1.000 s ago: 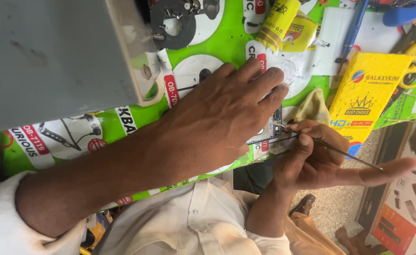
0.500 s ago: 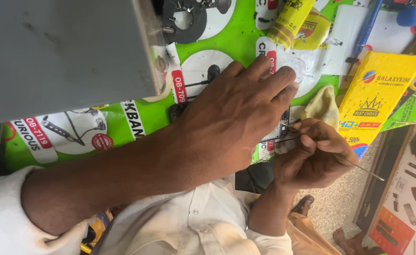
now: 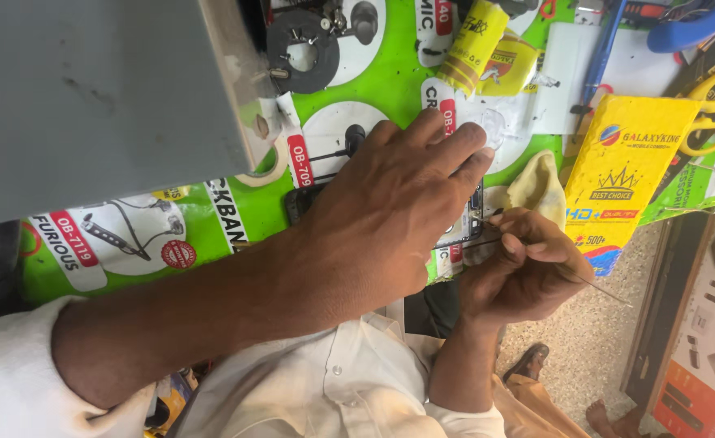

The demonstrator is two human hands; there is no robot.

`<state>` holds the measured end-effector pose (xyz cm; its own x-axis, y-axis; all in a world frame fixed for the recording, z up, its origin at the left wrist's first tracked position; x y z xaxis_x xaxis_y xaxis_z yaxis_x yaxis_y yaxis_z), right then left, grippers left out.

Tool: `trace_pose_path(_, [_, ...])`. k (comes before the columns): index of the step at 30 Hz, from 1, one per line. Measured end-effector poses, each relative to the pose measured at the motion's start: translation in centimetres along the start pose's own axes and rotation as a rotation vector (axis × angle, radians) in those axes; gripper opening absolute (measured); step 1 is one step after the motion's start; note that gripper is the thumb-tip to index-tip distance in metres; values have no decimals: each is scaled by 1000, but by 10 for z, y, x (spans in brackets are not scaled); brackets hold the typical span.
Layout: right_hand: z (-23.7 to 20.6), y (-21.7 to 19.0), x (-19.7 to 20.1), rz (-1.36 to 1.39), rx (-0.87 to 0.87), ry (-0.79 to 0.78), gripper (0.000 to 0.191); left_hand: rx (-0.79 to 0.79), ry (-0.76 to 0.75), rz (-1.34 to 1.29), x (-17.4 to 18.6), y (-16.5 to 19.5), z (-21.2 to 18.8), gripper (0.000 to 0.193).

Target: The person uses a metal tool to pry and adjust components inside a disassembled smartphone chassis. They then wipe the interior surfaces with a cloth and continue to manipulate small parts within the device frame.

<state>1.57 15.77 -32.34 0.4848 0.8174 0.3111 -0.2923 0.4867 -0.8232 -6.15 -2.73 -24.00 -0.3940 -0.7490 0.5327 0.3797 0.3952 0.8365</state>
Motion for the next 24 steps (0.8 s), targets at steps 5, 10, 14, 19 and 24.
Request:
trace_pose_path(5, [0, 2, 0, 25, -1, 17, 25, 36, -48, -10, -6, -1, -1, 65])
trace_pose_path(10, [-2, 2, 0, 81, -8, 34, 25, 25, -38, -8, -5, 0, -3, 66])
trace_pose_path(14, [-4, 2, 0, 101, -30, 70, 26, 12, -17, -3, -3, 2, -6, 65])
trace_pose_path(19, [-3, 1, -2, 145, -19, 56, 27, 21, -9, 39, -6, 1, -7, 67])
trace_pose_path(24, [-7, 2, 1, 71, -53, 91, 26, 40, -43, 28, -9, 2, -8, 68])
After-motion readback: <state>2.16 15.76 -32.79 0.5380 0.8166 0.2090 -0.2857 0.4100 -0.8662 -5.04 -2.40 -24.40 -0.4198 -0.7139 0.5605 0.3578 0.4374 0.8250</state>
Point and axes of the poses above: each hand's wrist, its own z-axis towards the middle knuckle, its own x-axis out of the back of the hand, y = z × x, the point moved 7 cm from there along z, towards the middle knuckle, and after that the axes turned 13 degrees about -z, right-handed, at the moved point
